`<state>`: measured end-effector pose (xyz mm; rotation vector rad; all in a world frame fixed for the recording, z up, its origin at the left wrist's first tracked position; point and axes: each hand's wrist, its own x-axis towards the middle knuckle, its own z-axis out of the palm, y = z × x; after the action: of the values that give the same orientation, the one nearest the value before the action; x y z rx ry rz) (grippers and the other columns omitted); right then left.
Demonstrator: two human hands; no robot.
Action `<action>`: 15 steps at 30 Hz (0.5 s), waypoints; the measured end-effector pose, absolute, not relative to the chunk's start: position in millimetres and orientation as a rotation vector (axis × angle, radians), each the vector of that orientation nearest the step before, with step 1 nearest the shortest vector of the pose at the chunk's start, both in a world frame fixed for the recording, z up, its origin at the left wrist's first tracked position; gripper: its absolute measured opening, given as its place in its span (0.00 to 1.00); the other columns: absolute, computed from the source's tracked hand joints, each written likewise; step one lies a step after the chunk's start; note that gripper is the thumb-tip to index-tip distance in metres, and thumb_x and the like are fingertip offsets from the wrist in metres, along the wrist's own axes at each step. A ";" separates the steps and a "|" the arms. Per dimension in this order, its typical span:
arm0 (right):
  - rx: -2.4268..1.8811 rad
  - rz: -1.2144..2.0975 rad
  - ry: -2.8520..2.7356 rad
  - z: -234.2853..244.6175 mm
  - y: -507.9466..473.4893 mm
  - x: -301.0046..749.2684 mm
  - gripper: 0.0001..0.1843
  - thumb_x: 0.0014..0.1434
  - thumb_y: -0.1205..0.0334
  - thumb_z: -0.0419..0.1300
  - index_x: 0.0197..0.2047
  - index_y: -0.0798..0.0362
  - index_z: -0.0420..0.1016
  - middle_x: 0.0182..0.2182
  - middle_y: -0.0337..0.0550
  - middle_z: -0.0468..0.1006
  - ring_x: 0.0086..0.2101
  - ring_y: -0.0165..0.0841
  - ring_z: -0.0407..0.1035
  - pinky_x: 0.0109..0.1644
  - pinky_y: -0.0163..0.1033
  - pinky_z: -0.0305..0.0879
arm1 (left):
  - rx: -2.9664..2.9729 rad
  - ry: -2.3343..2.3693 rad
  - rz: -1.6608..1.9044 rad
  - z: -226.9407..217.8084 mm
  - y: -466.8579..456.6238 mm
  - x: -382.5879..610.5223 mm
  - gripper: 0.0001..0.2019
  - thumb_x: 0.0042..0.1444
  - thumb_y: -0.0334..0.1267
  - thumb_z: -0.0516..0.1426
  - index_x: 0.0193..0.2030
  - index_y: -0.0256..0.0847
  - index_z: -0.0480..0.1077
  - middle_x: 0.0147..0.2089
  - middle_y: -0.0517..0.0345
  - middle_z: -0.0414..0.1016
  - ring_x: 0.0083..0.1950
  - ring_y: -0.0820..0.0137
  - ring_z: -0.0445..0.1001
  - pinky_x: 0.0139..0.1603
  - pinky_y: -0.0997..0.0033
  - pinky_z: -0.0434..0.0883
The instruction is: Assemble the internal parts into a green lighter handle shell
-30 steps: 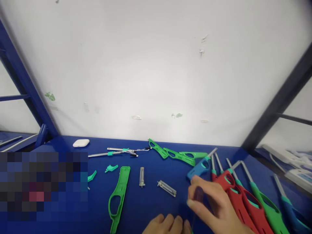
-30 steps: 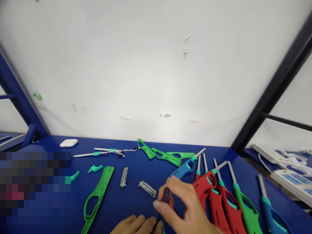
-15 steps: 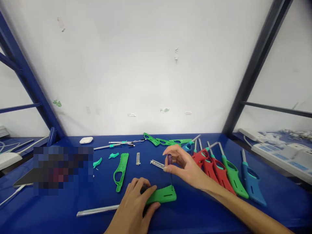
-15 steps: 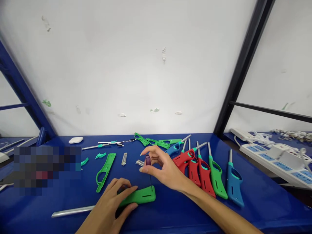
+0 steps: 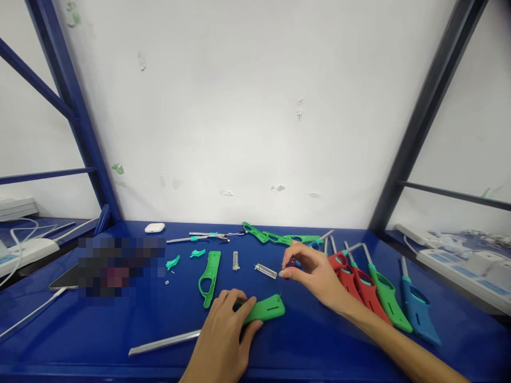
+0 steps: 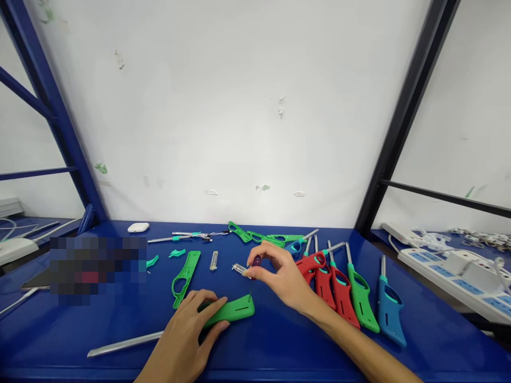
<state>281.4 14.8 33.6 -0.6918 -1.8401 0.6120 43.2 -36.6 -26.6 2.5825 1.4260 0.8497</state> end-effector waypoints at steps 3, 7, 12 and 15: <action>-0.705 0.554 -1.844 35.9 16.2 285.8 0.14 0.69 0.52 0.68 0.39 0.55 0.75 0.35 0.38 0.76 0.35 0.33 0.74 0.41 0.41 0.75 | 2.596 1.415 0.864 -26.5 -36.3 43.3 0.15 0.69 0.35 0.55 0.60 0.42 0.76 0.52 0.48 0.76 0.52 0.58 0.75 0.53 0.53 0.78; -0.774 0.436 -1.756 41.1 24.5 302.8 0.13 0.71 0.52 0.65 0.45 0.55 0.75 0.38 0.40 0.77 0.35 0.33 0.74 0.39 0.40 0.76 | 2.634 1.416 0.872 -27.4 -39.4 43.1 0.17 0.69 0.35 0.53 0.61 0.42 0.74 0.53 0.47 0.75 0.53 0.58 0.75 0.55 0.53 0.78; -0.891 0.284 -1.816 30.4 39.2 311.3 0.13 0.72 0.53 0.65 0.45 0.55 0.76 0.42 0.43 0.78 0.39 0.36 0.76 0.44 0.44 0.77 | 2.689 1.414 0.872 -32.9 -41.3 43.8 0.21 0.67 0.33 0.51 0.64 0.39 0.72 0.55 0.43 0.75 0.54 0.55 0.76 0.56 0.49 0.79; -0.922 0.220 -2.018 18.3 43.9 306.3 0.12 0.72 0.54 0.64 0.42 0.55 0.77 0.40 0.42 0.79 0.40 0.36 0.76 0.47 0.46 0.76 | 2.718 1.401 0.848 -33.9 -41.0 44.3 0.21 0.68 0.32 0.51 0.65 0.39 0.71 0.56 0.43 0.75 0.54 0.55 0.76 0.56 0.51 0.79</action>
<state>306.3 43.9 18.3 -0.9216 -2.0183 0.2203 44.3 -41.0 -33.9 2.7184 1.4011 0.8484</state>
